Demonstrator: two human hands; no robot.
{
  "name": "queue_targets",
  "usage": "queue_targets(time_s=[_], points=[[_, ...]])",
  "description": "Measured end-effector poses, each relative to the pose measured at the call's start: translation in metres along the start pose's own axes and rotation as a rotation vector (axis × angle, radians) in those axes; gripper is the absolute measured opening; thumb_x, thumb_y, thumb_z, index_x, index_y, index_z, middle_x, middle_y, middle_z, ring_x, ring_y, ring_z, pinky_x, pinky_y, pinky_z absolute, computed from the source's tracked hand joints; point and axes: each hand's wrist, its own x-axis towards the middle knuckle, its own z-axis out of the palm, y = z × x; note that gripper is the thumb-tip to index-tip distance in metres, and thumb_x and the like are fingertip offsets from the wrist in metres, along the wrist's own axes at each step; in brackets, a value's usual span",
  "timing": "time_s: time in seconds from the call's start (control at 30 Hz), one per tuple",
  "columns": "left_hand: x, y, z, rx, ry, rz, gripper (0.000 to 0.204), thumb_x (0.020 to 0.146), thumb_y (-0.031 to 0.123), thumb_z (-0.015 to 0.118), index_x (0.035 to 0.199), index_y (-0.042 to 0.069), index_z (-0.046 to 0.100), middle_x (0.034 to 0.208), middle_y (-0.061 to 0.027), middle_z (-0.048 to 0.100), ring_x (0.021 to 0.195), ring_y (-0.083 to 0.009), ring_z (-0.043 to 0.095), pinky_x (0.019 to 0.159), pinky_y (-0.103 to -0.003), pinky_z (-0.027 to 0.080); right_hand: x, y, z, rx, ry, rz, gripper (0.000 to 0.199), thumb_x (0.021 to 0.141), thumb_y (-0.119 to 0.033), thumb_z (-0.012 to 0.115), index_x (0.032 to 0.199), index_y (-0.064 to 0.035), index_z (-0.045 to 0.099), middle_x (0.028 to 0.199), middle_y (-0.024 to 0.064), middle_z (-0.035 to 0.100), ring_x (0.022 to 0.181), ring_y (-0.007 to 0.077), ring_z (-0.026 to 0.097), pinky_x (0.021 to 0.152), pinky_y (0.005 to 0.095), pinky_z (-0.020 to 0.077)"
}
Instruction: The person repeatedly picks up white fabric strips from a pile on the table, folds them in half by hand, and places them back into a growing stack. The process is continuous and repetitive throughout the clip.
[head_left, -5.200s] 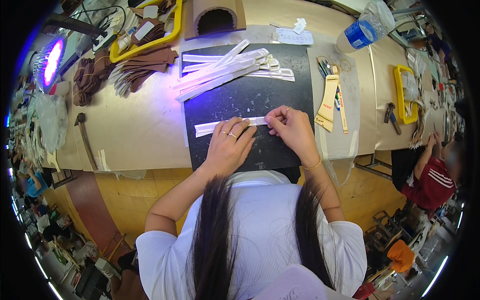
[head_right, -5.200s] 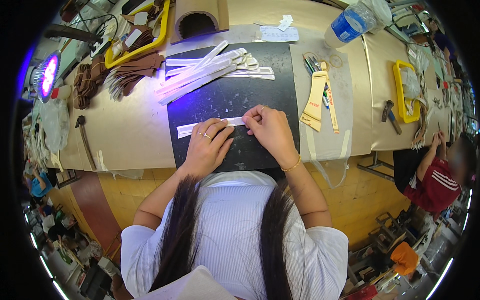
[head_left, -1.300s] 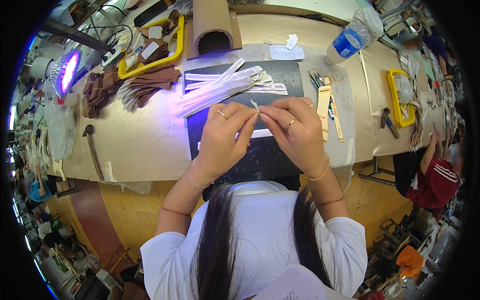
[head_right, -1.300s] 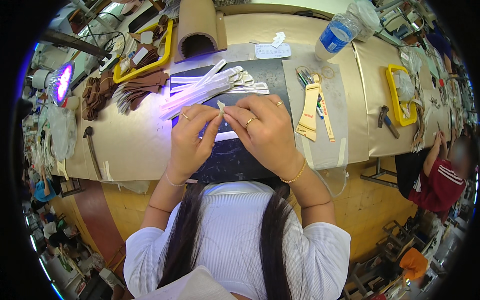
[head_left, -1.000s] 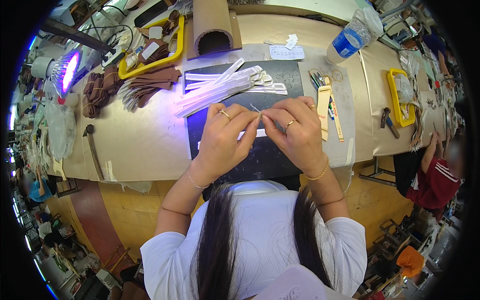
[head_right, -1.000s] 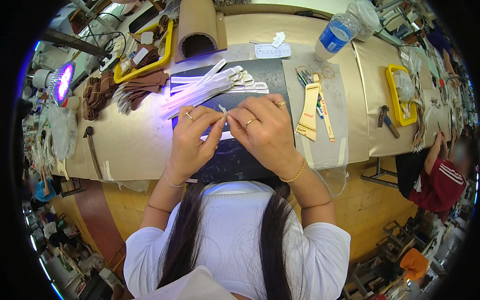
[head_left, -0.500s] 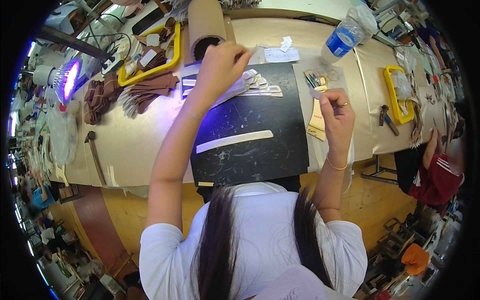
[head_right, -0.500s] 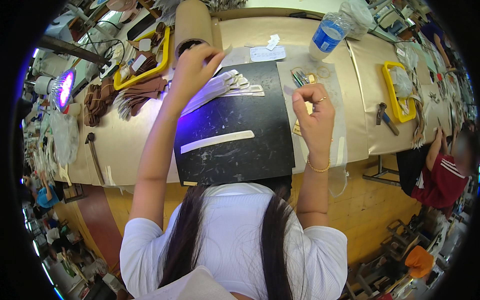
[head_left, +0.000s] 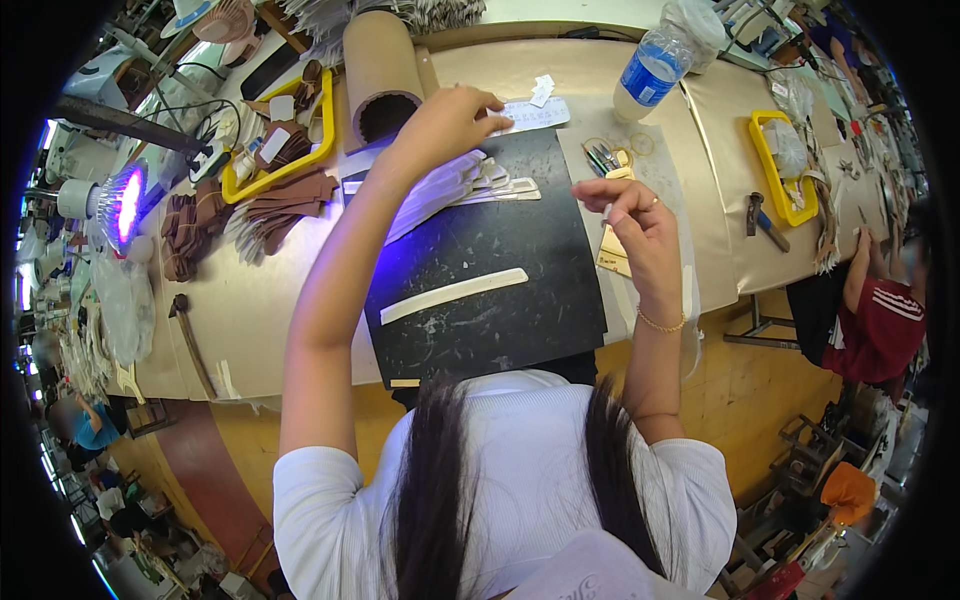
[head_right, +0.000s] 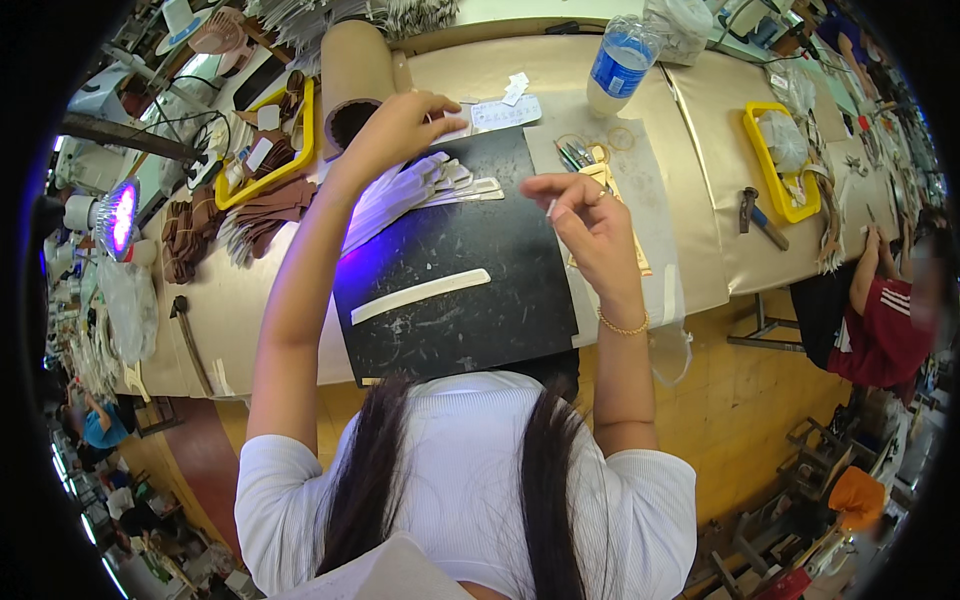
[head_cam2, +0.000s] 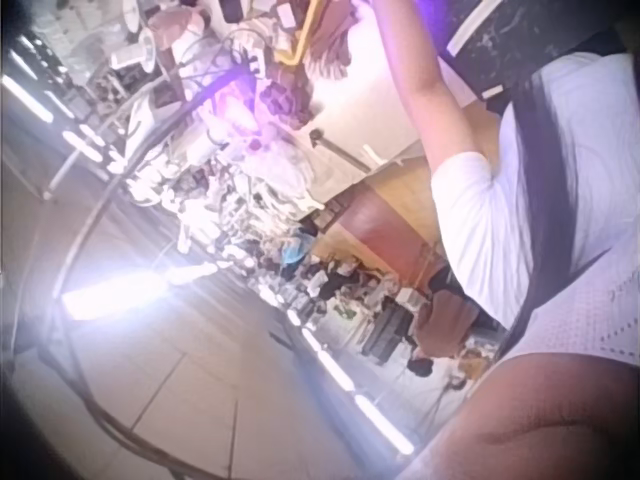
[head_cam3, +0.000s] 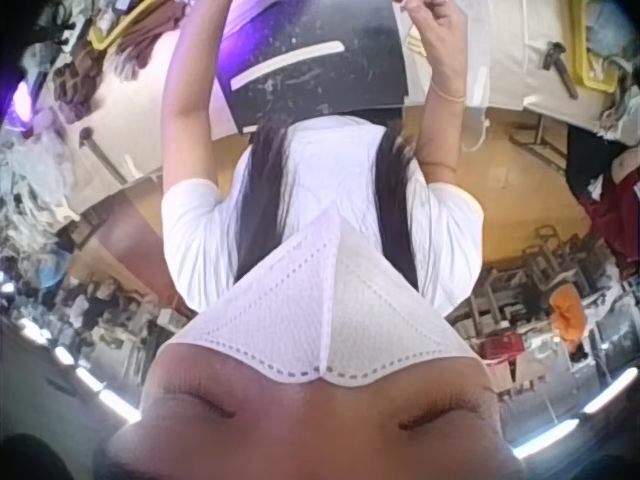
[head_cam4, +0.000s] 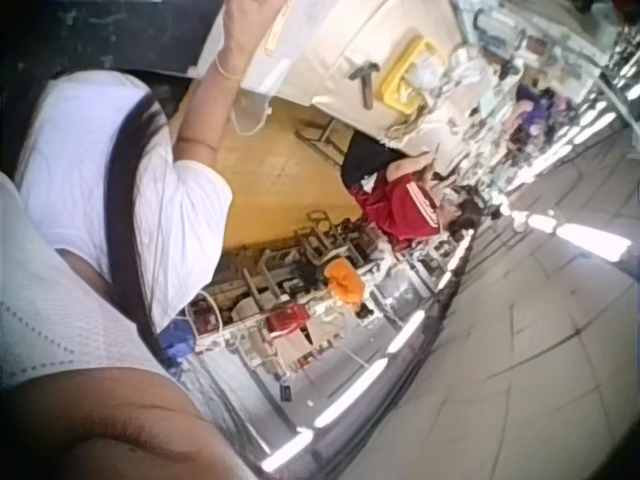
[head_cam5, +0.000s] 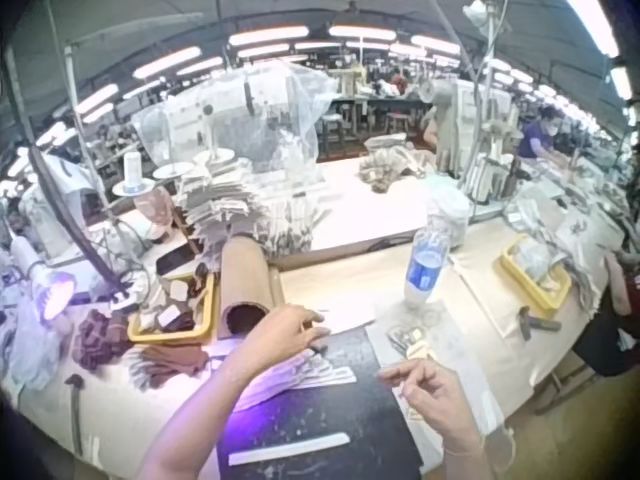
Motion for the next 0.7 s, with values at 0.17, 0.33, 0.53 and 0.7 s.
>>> queue_targets(time_s=[0.17, 0.33, 0.53, 0.7], points=[[-0.091, 0.039, -0.006, -0.242, -0.046, 0.003, 0.029, 0.089, 0.023, 0.073, 0.11, 0.003, 0.073, 0.092, -0.0149, 0.071, 0.078, -0.0268, 0.063, 0.071, -0.037, 0.05, 0.01, 0.024, 0.016, 0.257, -0.068, 0.149, 0.011, 0.097, -0.011, 0.064, 0.092, -0.0015, 0.061, 0.102, 0.0116, 0.07, 0.102, 0.0202, 0.068, 0.088, 0.03, 0.0513], [-0.174, 0.044, 0.023, -0.124, 0.096, -0.083, 0.025, 0.087, 0.019, 0.073, 0.107, 0.004, 0.071, 0.097, -0.0126, 0.067, 0.088, -0.0299, 0.062, 0.08, -0.041, 0.048, 0.008, 0.013, 0.033, 0.03, -0.106, 0.301, 0.017, 0.096, -0.013, 0.068, 0.107, 0.0, 0.067, 0.099, 0.0089, 0.072, 0.093, 0.0147, 0.068, 0.082, 0.0258, 0.0513], [-0.229, 0.07, 0.076, 0.076, 0.237, -0.03, 0.038, 0.083, 0.016, 0.076, 0.118, 0.004, 0.067, 0.119, -0.0121, 0.061, 0.112, -0.0314, 0.057, 0.094, -0.045, 0.044, -0.013, 0.037, 0.051, -0.284, -0.196, 0.354, 0.026, 0.09, -0.008, 0.072, 0.115, -0.0032, 0.068, 0.093, 0.0075, 0.074, 0.082, 0.012, 0.069, 0.076, 0.0259, 0.0533], [-0.242, 0.071, 0.101, 0.166, 0.208, -0.071, 0.046, 0.084, 0.022, 0.076, 0.125, 0.004, 0.063, 0.131, -0.0124, 0.058, 0.124, -0.0312, 0.052, 0.103, -0.047, 0.039, -0.02, 0.041, 0.066, -0.575, -0.27, 0.304, 0.034, 0.088, -0.006, 0.072, 0.121, -0.0078, 0.066, 0.085, 0.01, 0.072, 0.075, 0.0155, 0.07, 0.071, 0.0291, 0.0544]])
